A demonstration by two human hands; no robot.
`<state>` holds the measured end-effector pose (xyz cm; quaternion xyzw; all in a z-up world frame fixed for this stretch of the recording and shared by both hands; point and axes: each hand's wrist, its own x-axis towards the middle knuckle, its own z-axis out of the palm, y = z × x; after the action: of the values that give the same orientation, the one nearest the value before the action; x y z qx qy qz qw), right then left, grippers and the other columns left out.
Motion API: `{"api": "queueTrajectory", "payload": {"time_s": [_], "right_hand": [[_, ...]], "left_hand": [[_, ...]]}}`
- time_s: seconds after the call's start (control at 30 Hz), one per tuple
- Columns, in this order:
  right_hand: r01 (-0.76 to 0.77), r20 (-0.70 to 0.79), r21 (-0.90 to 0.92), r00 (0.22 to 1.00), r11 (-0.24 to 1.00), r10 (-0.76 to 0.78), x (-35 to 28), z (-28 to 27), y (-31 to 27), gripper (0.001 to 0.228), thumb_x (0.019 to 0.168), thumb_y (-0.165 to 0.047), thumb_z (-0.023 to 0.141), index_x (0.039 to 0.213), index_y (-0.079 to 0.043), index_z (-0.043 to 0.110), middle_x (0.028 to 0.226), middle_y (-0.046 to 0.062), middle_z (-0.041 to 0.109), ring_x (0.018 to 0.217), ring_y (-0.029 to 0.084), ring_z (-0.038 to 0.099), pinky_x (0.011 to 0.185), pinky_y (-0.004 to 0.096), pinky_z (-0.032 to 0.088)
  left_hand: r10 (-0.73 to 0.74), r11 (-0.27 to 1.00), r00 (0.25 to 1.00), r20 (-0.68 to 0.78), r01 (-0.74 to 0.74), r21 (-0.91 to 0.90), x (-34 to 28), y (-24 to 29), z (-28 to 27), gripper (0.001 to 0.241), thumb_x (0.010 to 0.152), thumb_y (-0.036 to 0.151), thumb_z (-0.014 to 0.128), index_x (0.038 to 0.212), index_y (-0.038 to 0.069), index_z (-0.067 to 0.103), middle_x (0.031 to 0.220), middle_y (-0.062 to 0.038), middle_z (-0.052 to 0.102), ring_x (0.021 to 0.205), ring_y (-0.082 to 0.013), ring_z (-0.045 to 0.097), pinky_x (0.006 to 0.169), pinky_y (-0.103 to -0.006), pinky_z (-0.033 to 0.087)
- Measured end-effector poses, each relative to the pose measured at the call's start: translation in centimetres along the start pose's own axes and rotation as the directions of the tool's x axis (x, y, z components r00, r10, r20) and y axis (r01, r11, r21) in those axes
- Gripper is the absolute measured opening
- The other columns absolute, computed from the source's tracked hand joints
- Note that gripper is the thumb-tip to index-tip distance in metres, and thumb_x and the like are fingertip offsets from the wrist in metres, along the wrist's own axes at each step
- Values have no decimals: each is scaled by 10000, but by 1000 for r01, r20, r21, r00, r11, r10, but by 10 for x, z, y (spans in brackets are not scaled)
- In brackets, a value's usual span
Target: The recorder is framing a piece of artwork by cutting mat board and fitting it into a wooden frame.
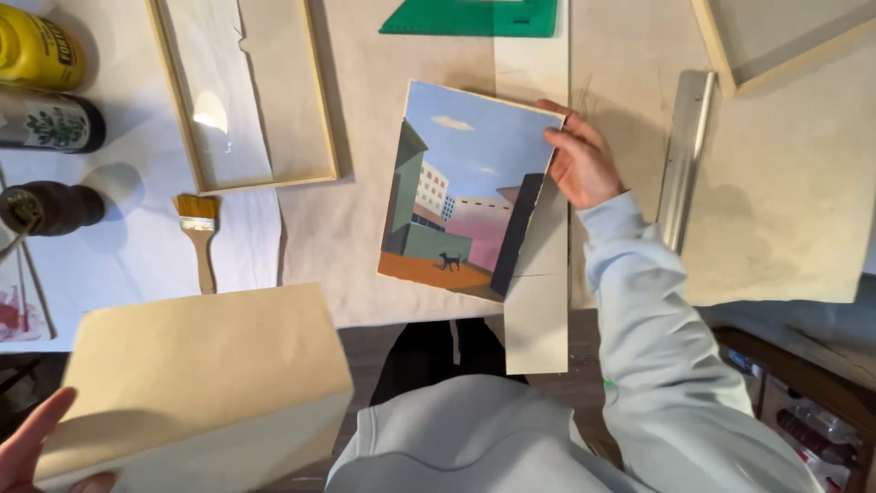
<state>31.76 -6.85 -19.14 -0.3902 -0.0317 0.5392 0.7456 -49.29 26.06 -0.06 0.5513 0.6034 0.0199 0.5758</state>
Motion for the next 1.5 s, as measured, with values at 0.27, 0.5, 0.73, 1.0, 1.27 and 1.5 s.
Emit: {"api": "queueTrajectory", "payload": {"time_s": [0.27, 0.5, 0.73, 1.0, 1.27, 1.5], "right_hand": [[-104, 75, -255, 989, 961, 127, 39, 10, -13, 385, 1110, -18, 470, 1471, -69, 595, 1166, 49, 683, 1001, 125, 701, 885, 256, 623], [108, 6, -804, 985, 585, -173, 41, 5, -17, 400, 1040, 20, 614, 1424, -87, 651, 1188, 89, 722, 883, 109, 643, 749, 215, 587], [68, 0, -776, 994, 628, -108, 50, -16, -26, 300, 1080, -63, 634, 1358, -142, 712, 1298, 50, 777, 1066, 152, 767, 962, 287, 667], [80, -26, -864, 979, 497, -203, 40, -8, -25, 252, 1088, -41, 693, 1320, -113, 760, 1062, 13, 729, 850, 81, 654, 772, 198, 587], [326, 243, -938, 857, 114, -454, 38, -30, -8, 134, 1032, 85, 718, 1133, 23, 654, 940, 121, 703, 730, 226, 729, 668, 334, 696], [141, -95, -597, 965, 790, -244, -167, 39, 76, 602, 1084, -470, 493, 1439, -1, 620, 1319, 219, 708, 1197, 328, 719, 991, 485, 613]], "left_hand": [[453, 727, 838, 303, -544, 419, -59, 150, 174, 896, 640, -27, 793, 1491, 70, 533, 1411, -223, 648, 1308, -393, 746, 1085, -525, 703], [536, 766, 789, 302, -604, 220, -57, 180, 218, 806, 735, -57, 713, 1506, -28, 478, 1423, -225, 616, 1303, -350, 729, 1208, -497, 658], [521, 780, 812, 262, -578, 239, -57, 175, 221, 815, 741, -102, 677, 1515, -17, 437, 1532, -233, 548, 1399, -390, 677, 1212, -506, 642], [505, 803, 809, 302, -569, 180, -51, 182, 228, 842, 728, -110, 687, 1525, -6, 434, 1576, -221, 542, 1449, -365, 647, 1251, -490, 618], [647, 697, 672, 360, -713, 78, -44, 185, 257, 856, 772, -59, 718, 1563, 3, 397, 1635, -216, 500, 1509, -352, 605, 1364, -515, 585], [799, 592, 598, 64, -765, -253, 34, 168, 395, 774, 793, -80, 805, 1506, -60, 505, 1518, -189, 629, 1415, -293, 645, 1273, -414, 530]]}}
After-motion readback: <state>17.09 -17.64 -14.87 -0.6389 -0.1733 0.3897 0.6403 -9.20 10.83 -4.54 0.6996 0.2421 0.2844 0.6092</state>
